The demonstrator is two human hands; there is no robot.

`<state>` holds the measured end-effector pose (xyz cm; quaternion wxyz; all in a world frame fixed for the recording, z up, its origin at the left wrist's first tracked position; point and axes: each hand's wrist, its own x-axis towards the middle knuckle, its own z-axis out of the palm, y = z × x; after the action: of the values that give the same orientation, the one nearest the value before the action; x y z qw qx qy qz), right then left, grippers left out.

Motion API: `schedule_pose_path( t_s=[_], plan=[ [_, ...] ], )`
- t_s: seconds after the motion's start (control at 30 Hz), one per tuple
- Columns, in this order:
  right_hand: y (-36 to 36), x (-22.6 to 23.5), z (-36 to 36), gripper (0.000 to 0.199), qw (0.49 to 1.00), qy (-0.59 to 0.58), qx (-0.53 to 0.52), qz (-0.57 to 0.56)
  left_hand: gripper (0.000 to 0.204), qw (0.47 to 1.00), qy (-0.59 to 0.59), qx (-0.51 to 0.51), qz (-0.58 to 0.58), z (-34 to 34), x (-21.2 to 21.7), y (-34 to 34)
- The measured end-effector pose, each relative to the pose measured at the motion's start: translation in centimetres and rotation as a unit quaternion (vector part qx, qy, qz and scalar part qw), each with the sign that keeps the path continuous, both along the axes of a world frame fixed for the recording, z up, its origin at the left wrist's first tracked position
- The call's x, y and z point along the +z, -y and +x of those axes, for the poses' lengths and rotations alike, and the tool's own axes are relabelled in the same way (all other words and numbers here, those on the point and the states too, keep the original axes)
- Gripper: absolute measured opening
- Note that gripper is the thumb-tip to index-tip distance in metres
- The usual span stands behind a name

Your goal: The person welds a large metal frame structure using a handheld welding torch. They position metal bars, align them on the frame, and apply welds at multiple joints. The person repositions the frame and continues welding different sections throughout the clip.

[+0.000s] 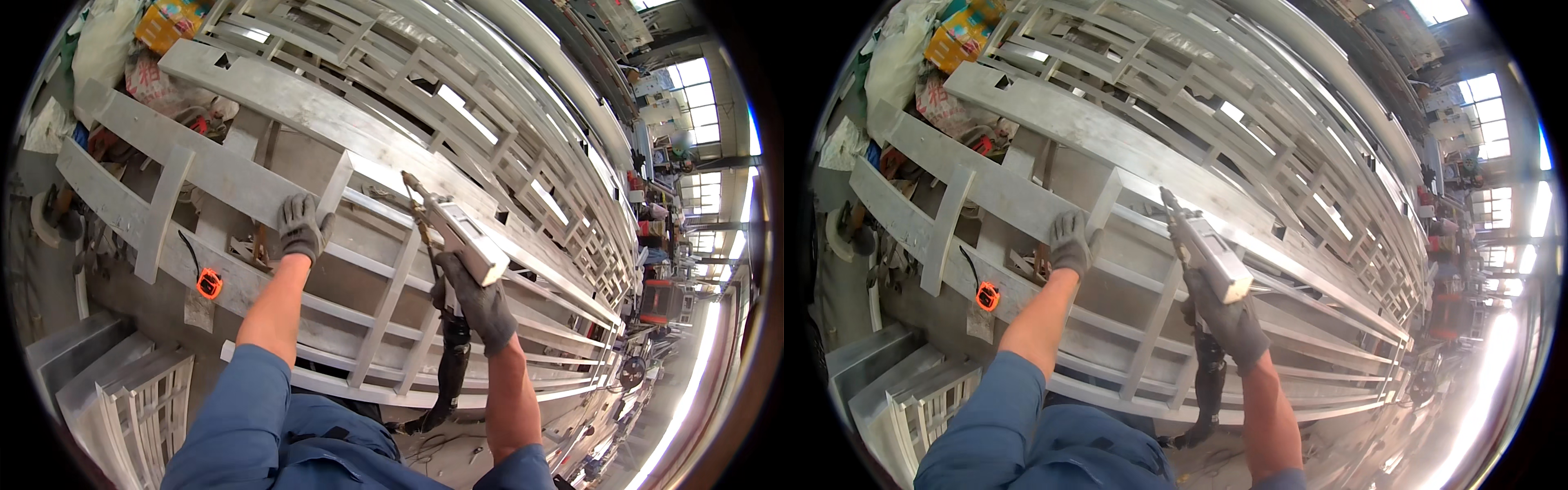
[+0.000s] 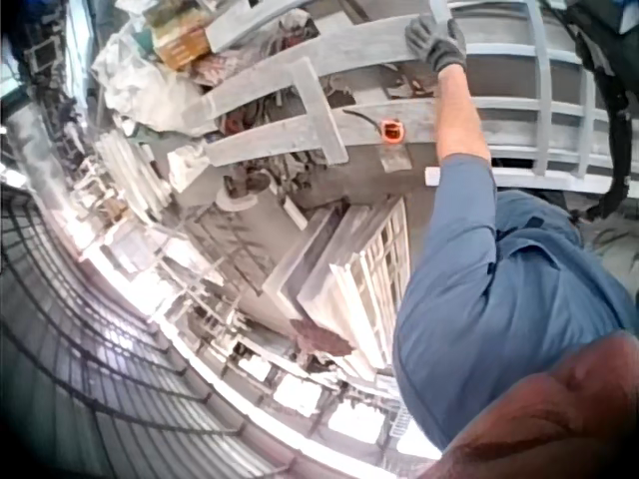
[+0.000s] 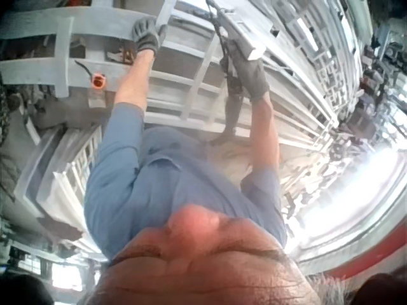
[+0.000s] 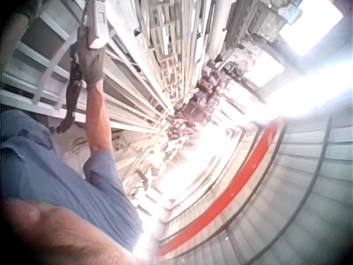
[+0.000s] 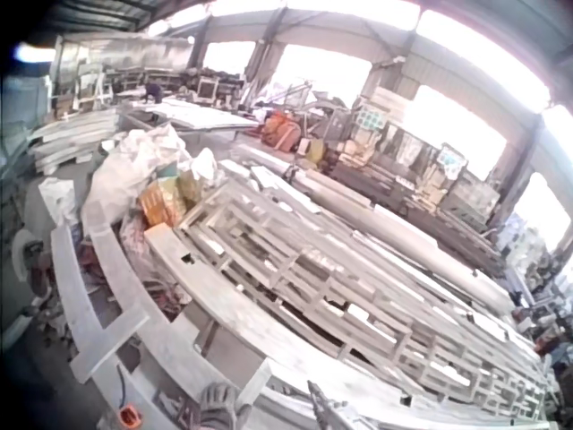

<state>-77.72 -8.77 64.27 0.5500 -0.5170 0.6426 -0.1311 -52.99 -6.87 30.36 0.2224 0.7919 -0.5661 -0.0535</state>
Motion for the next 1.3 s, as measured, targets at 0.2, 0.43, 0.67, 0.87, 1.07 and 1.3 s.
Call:
schedule_pose_path(
  t_s=[0.2, 0.43, 0.67, 0.87, 1.07, 1.3],
  plan=[
    [6.0, -8.6, 5.6, 0.050, 0.999, 0.023, 0.022, 0.013, 0.060, 0.999, -0.031, 0.013, -0.006, -0.2, 1.6, 0.3],
    [8.6, -16.3, 6.1, 0.046, 0.998, 0.034, 0.039, 0.025, 0.069, 0.999, -0.037, 0.027, 0.007, 0.0, 1.5, 0.2],
    [9.4, -17.0, 5.0, 0.035, 0.998, 0.052, 0.029, 0.023, 0.068, 0.999, -0.045, 0.030, 0.006, 0.1, 2.2, 0.5],
    [9.2, -16.8, 5.0, 0.040, 0.998, 0.044, 0.031, 0.023, 0.067, 0.999, -0.043, 0.029, 0.002, 0.0, 2.1, 0.6],
    [9.3, -17.1, 5.3, 0.043, 0.998, 0.036, 0.032, 0.028, 0.067, 0.998, -0.052, 0.025, 0.006, 0.0, 2.4, 0.5],
    [9.4, -17.3, 5.6, 0.032, 0.998, 0.046, 0.038, 0.015, 0.069, 0.998, -0.057, 0.021, 0.004, 0.2, 2.3, 0.4]
  ],
)
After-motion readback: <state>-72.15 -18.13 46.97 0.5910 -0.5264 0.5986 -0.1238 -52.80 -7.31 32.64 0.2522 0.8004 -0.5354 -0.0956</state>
